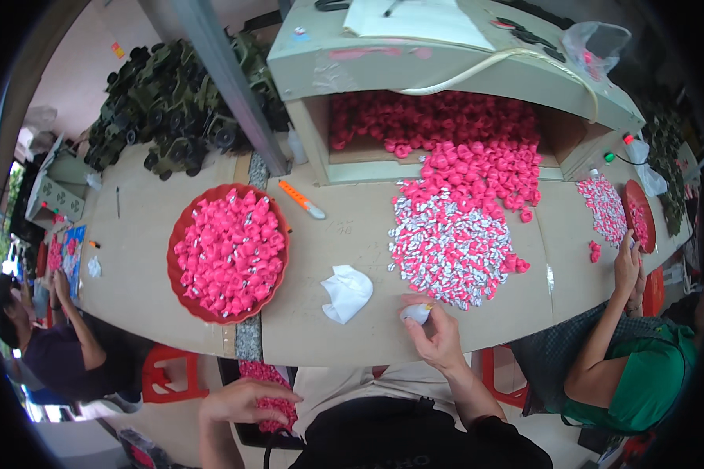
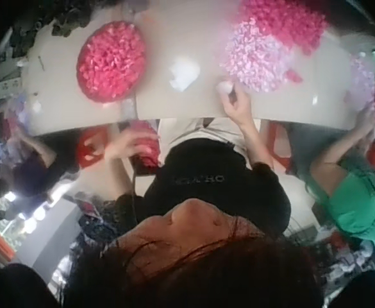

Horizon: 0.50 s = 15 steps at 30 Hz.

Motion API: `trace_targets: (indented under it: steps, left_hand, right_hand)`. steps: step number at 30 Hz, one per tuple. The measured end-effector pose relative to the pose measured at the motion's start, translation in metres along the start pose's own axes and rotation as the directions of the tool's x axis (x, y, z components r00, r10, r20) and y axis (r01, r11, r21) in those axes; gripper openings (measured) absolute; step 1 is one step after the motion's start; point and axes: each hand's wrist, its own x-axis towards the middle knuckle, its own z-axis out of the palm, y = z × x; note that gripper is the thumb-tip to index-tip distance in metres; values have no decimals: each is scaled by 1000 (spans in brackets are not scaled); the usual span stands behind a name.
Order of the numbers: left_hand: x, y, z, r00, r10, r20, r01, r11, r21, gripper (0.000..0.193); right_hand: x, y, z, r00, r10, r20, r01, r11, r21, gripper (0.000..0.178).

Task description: The person applies glue from a bottle into plastic parts and presses small components into them by hand, placing the assembled pieces into a tray. The person then dumps the tray into a storage bin and resumes assembling the parts.

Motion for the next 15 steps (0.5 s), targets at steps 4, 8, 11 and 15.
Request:
trace_targets:
  steps: [4,8,11,15]
  left_hand:
    - [113,70,-41,903,178,-390,-86,966,243,16]
    - [270,88,-109,633,490,-600,-56,802,595,28]
    - [371,91,-150,482,610,-629,200,623,757,60]
    - [419,103,-200,662,433,-612,267,626,732,86]
  right_hand:
    - [2,5,-2,999,-44,7,44,999,-2,27]
    - [-5,0,-5,998,-4,56,1,998,58,27]
    - [-10,-1,-6,999,-34,23,33,998,58,27]
    - [-9,0,-5,998,-5,57,0,997,78,24]
